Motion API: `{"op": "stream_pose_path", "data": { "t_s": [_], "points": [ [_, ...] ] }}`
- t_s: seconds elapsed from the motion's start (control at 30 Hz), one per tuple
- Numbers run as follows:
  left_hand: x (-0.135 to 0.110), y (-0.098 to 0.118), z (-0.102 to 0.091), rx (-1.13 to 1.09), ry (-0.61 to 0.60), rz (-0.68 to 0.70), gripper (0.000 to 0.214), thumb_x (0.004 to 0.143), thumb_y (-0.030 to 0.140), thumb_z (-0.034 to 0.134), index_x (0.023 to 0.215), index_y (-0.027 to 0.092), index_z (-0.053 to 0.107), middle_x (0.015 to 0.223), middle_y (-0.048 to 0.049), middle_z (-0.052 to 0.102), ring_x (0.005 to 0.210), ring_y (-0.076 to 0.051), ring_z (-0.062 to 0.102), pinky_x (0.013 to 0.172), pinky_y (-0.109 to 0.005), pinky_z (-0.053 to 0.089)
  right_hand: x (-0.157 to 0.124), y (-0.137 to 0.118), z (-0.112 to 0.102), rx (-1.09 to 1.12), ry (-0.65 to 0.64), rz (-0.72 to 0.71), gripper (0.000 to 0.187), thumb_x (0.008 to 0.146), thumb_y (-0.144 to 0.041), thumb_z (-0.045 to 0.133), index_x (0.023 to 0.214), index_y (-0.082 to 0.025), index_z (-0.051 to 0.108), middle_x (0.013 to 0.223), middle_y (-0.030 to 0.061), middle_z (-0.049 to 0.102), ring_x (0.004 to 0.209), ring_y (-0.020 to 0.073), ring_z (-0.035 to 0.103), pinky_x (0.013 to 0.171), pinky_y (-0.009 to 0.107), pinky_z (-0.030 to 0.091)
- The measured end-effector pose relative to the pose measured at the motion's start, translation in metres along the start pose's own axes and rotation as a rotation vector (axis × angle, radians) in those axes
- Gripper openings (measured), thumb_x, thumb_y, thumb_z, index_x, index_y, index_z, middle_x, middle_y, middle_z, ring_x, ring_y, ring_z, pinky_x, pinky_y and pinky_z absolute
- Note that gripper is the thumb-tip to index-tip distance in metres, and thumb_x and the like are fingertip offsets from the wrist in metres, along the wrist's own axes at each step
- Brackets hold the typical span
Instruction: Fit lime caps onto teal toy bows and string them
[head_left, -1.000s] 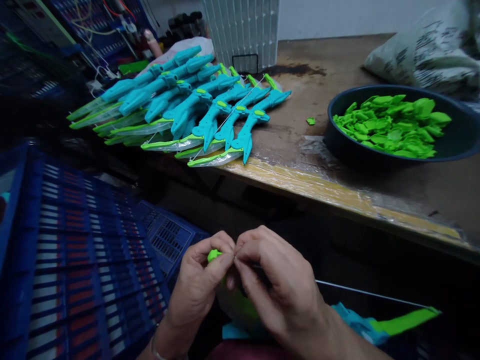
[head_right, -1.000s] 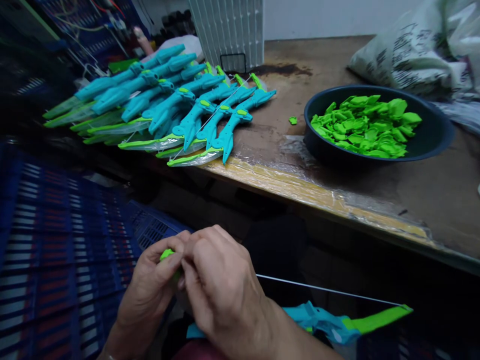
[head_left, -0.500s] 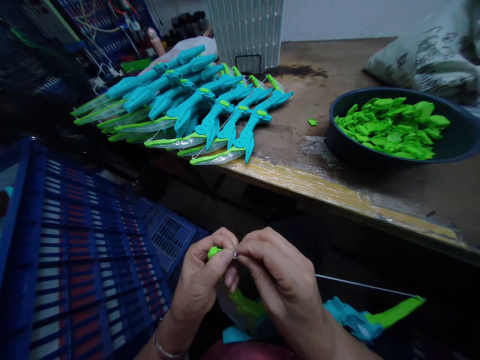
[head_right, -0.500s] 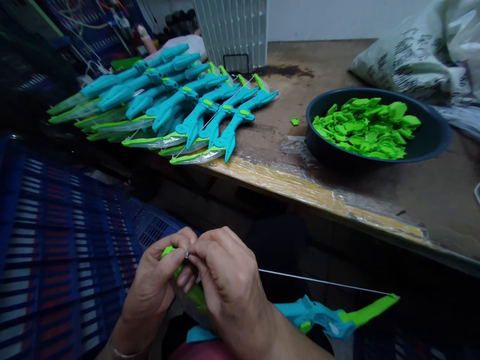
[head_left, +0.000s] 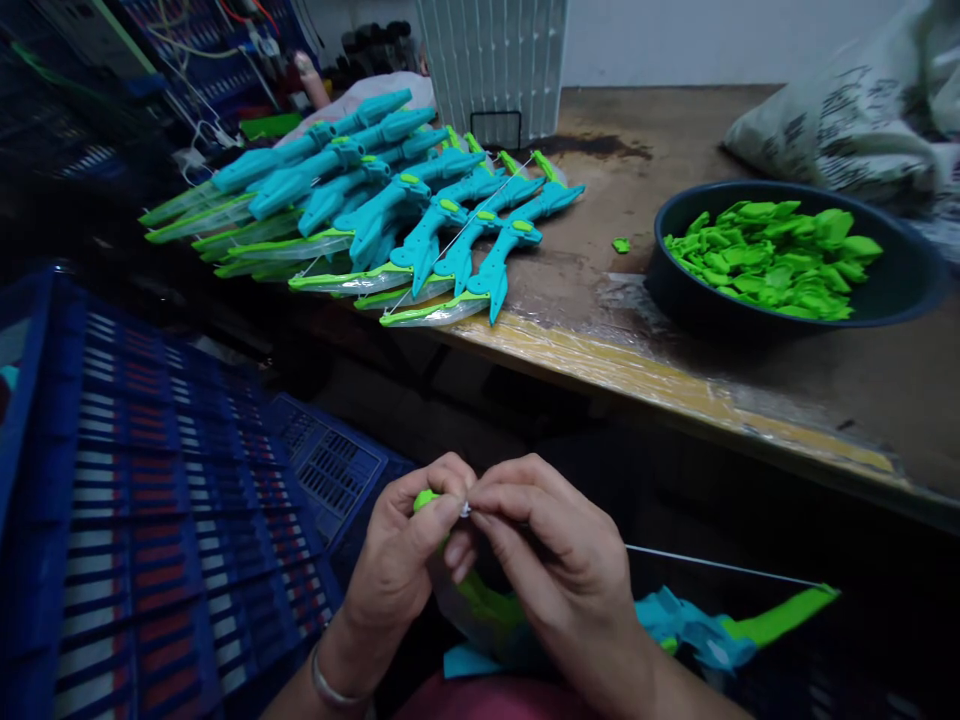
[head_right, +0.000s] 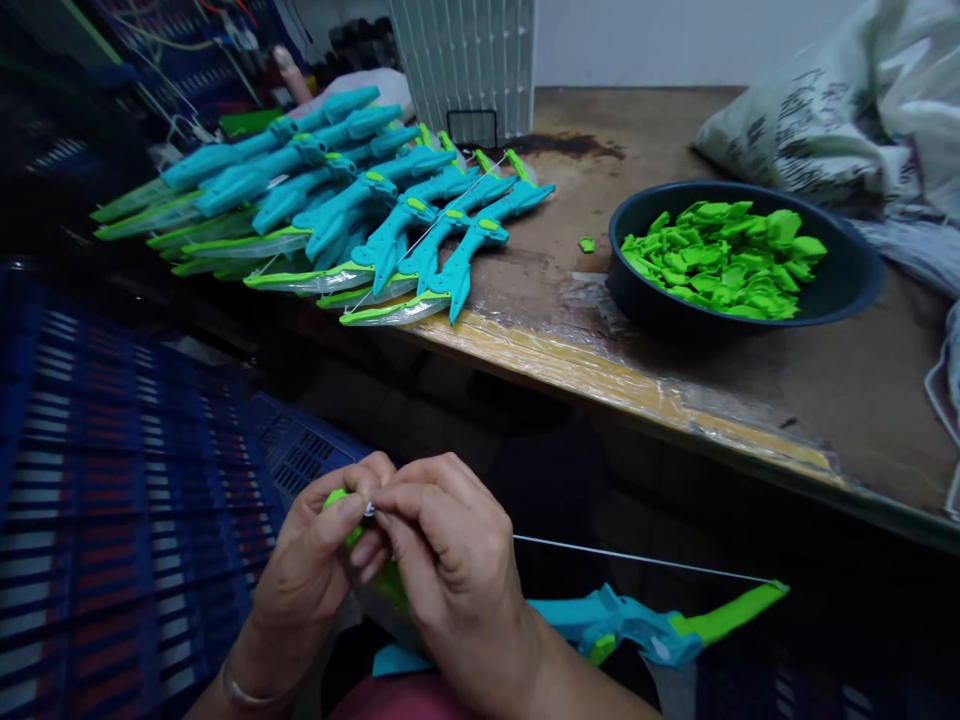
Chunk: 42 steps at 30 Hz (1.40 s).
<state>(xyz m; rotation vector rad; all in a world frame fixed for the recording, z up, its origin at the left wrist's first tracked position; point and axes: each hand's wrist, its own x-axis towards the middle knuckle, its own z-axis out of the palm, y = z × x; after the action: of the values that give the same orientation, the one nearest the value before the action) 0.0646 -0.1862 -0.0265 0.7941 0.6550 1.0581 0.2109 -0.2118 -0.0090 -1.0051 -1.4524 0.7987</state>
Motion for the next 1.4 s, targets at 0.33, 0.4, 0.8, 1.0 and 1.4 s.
{"op": "stream_pose_path", "data": {
  "t_s": [0.33,0.4,0.8,1.0,1.4],
  "points": [
    [-0.002,0.000,0.004,0.064,0.060,0.038,0.024,0.092,0.029,0.070,0.074,0.014,0.066,0.076,0.0026,0.050,0.047,-0.002,0.046,0.042,-0.013,0.043,-0.002,0.006,0.002,-0.221,0.012,-0.162,0.016,0.094,-0.004,0.057,0.101,-0.014,0.068,0.087,0.0047,0.067,0.080,0.0136,0.062,0.070,0.026,0.052],
    [-0.003,-0.001,0.003,0.062,0.072,0.039,0.025,0.093,0.030,0.070,0.074,0.014,0.065,0.076,0.0023,0.049,0.048,-0.003,0.046,0.042,-0.014,0.043,-0.002,0.005,0.002,-0.185,0.011,-0.118,0.016,0.095,-0.005,0.056,0.100,-0.015,0.067,0.088,0.0037,0.067,0.080,0.0128,0.063,0.071,0.026,0.052],
    [0.000,-0.003,-0.003,0.130,0.112,0.033,0.027,0.091,0.031,0.073,0.073,0.014,0.063,0.077,0.0004,0.053,0.065,-0.006,0.052,0.059,-0.013,0.048,-0.002,0.007,0.003,-0.128,-0.042,-0.043,0.026,0.093,-0.013,0.066,0.119,-0.018,0.061,0.099,0.0035,0.065,0.089,0.0134,0.063,0.077,0.025,0.054],
    [0.003,-0.004,0.001,0.038,-0.003,0.021,0.024,0.095,0.028,0.066,0.076,0.014,0.063,0.079,0.0018,0.050,0.046,-0.001,0.040,0.041,-0.013,0.036,0.001,0.004,-0.006,-0.220,-0.067,-0.099,0.013,0.098,-0.008,0.057,0.103,-0.016,0.066,0.085,0.0030,0.062,0.077,0.0127,0.060,0.068,0.025,0.051],
    [0.030,0.004,0.007,-0.145,-0.260,0.038,0.029,0.088,0.033,0.073,0.071,0.014,0.059,0.074,0.0011,0.048,0.043,-0.001,0.033,0.036,-0.014,0.030,-0.014,-0.021,-0.024,-0.800,-0.073,-0.401,0.013,0.095,-0.013,0.061,0.103,-0.016,0.070,0.079,0.0088,0.067,0.069,0.0197,0.066,0.057,0.030,0.054]
  ]
}}
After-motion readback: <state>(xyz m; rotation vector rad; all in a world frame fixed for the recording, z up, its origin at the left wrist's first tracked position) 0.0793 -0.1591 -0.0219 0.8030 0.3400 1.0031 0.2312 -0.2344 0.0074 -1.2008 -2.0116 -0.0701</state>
